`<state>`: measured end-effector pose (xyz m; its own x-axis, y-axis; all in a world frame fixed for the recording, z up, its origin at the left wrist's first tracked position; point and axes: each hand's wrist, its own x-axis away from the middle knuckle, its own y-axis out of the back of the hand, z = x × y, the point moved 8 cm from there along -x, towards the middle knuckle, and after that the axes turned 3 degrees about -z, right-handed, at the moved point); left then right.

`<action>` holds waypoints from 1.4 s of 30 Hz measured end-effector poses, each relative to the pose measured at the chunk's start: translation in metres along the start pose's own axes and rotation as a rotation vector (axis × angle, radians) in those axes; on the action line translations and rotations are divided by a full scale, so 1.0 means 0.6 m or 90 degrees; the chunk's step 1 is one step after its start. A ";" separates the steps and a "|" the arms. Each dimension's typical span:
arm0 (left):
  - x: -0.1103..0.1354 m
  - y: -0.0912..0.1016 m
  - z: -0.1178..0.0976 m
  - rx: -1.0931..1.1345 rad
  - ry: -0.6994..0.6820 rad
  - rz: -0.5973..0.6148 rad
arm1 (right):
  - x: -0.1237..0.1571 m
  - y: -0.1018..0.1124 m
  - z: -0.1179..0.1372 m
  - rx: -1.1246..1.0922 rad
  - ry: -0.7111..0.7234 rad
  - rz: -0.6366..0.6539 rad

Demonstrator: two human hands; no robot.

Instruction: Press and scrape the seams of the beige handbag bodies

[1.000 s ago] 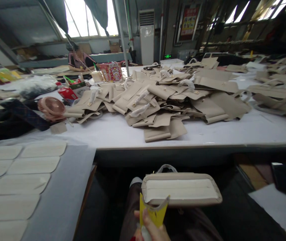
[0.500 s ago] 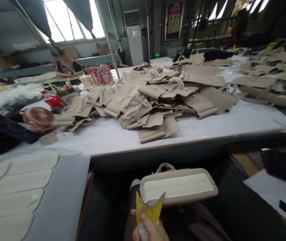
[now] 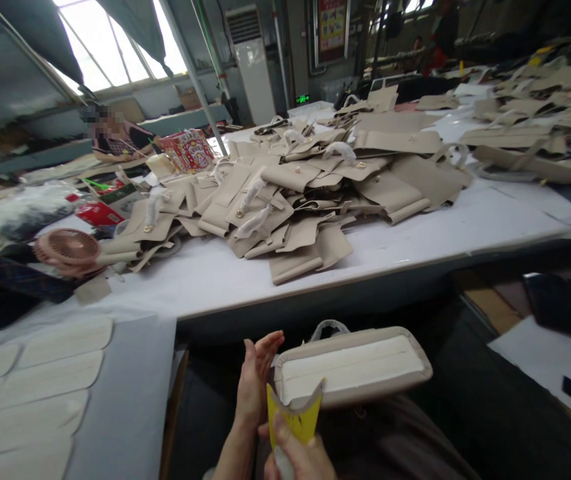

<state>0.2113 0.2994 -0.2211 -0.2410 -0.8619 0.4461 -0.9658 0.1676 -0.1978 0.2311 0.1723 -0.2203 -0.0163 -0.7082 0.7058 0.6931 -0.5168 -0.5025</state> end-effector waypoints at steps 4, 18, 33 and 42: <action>0.010 -0.040 -0.021 -0.170 -0.026 0.114 | 0.004 0.001 0.006 0.025 -0.002 0.018; 0.013 -0.051 -0.026 -0.193 -0.031 0.057 | -0.009 0.007 0.002 0.029 -0.021 0.104; 0.016 -0.101 -0.075 -0.639 -0.256 -0.051 | -0.035 0.019 -0.028 0.014 -0.097 0.175; 0.005 -0.099 -0.079 -0.480 -0.195 -0.090 | 0.011 0.033 -0.018 -0.002 -0.099 0.144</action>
<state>0.2634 0.3095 -0.1664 -0.1816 -0.9729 0.1430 -0.8166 0.2302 0.5293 0.2368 0.1522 -0.2307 0.2497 -0.7234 0.6437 0.6646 -0.3555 -0.6573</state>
